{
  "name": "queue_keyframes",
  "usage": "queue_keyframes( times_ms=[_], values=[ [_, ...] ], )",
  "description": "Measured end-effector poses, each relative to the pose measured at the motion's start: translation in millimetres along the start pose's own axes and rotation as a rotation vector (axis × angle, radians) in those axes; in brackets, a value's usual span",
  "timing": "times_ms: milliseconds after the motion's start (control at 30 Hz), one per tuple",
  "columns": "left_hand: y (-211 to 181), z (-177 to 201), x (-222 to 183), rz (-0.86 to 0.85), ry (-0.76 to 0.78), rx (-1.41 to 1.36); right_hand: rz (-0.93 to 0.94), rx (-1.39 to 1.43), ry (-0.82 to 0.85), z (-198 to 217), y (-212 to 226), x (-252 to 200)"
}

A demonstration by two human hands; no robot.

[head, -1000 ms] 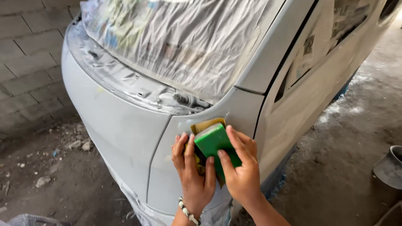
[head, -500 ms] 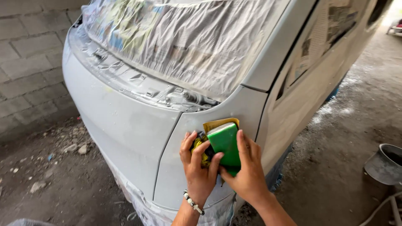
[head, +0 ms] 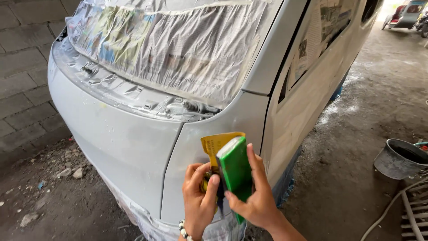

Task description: The person scrubs the front fender and hood area of a white car using a green sanding block and a yellow sponge. They repeatedly dip the tools into a bucket of water and continue scrubbing the surface.

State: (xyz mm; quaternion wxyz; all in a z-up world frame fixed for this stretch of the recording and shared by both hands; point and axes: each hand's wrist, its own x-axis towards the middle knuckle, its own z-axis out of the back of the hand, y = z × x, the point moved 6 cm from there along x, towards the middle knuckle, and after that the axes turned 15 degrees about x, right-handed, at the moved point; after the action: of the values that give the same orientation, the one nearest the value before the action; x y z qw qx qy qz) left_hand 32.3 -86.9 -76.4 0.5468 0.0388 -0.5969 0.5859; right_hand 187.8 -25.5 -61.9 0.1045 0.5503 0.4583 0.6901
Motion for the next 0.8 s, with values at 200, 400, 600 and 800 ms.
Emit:
queue_keyframes(
  times_ms=[200, 400, 600, 800],
  values=[
    [-1, 0, 1, 0.095, -0.08, -0.023, 0.064, -0.231, -0.004, -11, -19, 3],
    [10, -3, 2, 0.244, -0.013, 0.057, 0.189, -0.439, -0.074, -24, -23, 5],
    [19, -6, 1, 0.259, 0.025, 0.084, 0.178, -0.47, -0.116, -31, -26, 6],
    [10, 3, 1, 0.059, 0.018, -0.007, 0.151, -0.531, -0.098, -37, -26, 5]
  ],
)
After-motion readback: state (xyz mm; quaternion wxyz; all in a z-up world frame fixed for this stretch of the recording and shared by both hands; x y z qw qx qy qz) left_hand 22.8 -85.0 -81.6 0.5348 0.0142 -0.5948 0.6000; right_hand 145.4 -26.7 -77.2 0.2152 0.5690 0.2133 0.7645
